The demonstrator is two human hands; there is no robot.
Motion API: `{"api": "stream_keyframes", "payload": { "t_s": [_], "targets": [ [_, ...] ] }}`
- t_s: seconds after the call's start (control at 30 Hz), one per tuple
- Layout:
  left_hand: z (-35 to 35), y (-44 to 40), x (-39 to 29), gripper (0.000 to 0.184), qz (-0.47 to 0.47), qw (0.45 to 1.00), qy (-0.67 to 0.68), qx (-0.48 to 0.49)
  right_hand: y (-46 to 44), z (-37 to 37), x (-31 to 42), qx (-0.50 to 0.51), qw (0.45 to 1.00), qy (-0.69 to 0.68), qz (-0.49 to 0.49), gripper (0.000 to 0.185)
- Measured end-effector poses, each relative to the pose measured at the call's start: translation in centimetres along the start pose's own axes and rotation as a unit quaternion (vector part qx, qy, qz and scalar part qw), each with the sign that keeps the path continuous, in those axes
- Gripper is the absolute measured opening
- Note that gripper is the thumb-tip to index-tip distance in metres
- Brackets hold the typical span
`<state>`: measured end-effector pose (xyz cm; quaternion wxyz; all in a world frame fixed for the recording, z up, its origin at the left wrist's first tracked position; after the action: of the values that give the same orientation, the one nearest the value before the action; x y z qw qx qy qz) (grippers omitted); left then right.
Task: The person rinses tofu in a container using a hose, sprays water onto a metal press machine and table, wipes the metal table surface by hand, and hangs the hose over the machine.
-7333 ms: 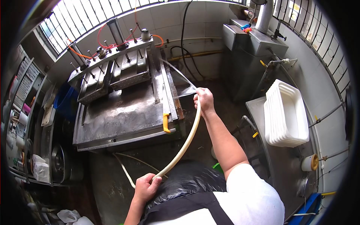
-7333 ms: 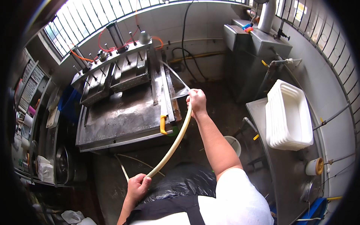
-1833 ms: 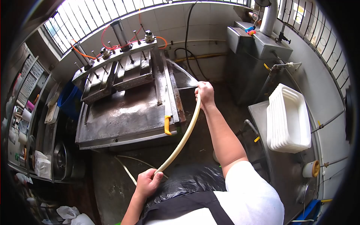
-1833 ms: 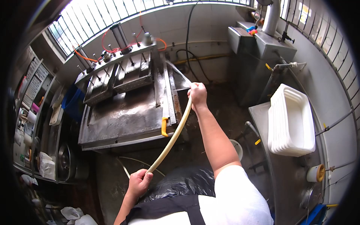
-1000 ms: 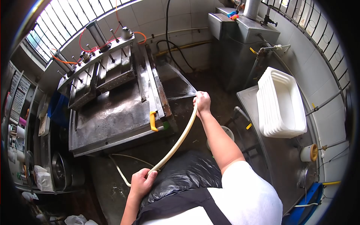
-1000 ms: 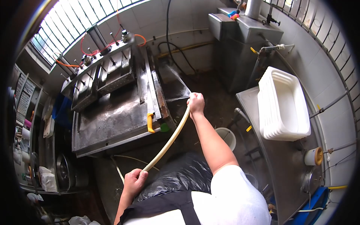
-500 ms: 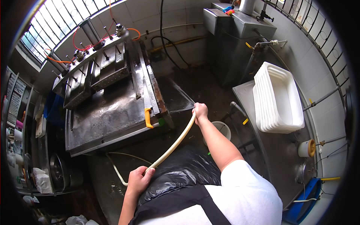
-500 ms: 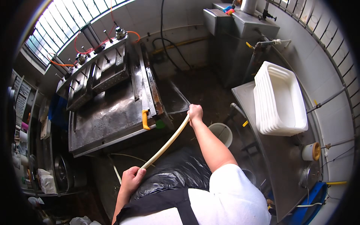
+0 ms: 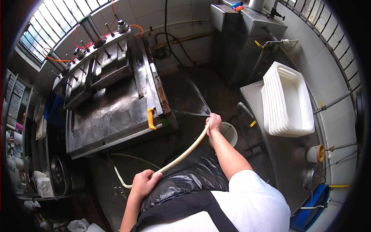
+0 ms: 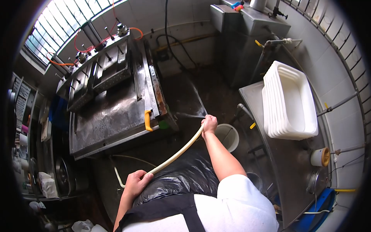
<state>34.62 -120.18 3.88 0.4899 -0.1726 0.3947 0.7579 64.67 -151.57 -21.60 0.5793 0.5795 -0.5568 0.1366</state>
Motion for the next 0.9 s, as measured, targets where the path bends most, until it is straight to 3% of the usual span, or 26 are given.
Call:
{"api": "stream_keyframes", "payload": {
  "t_s": [0.53,0.6,0.9],
  "targets": [
    [-1.4,-1.7,-1.9,0.049,0.017,0.999,-0.027,0.007,-3.0,-0.4,0.0,0.027,0.999,0.025,-0.017,0.011],
    [-1.6,-1.9,-2.3,0.049,0.02,0.999,-0.027,0.005,-3.8,-1.1,-0.5,0.076,0.996,0.031,-0.032,0.01],
    [-2.4,-2.5,-4.2,0.047,0.02,0.999,-0.027,0.0,-3.7,-2.8,-0.9,0.119,0.98,0.061,-0.148,0.011]
  ]
}}
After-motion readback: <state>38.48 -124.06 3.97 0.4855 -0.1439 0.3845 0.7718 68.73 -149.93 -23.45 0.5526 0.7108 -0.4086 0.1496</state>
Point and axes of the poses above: each hand's wrist, its own y-axis away from the middle knuckle, its own z-axis out of the back of the hand, x = y × z, the point moved 8 cm from there along -y, towards the middle knuckle, and after that the axes turned 3 degrees about -z, right-handed, at the moved point
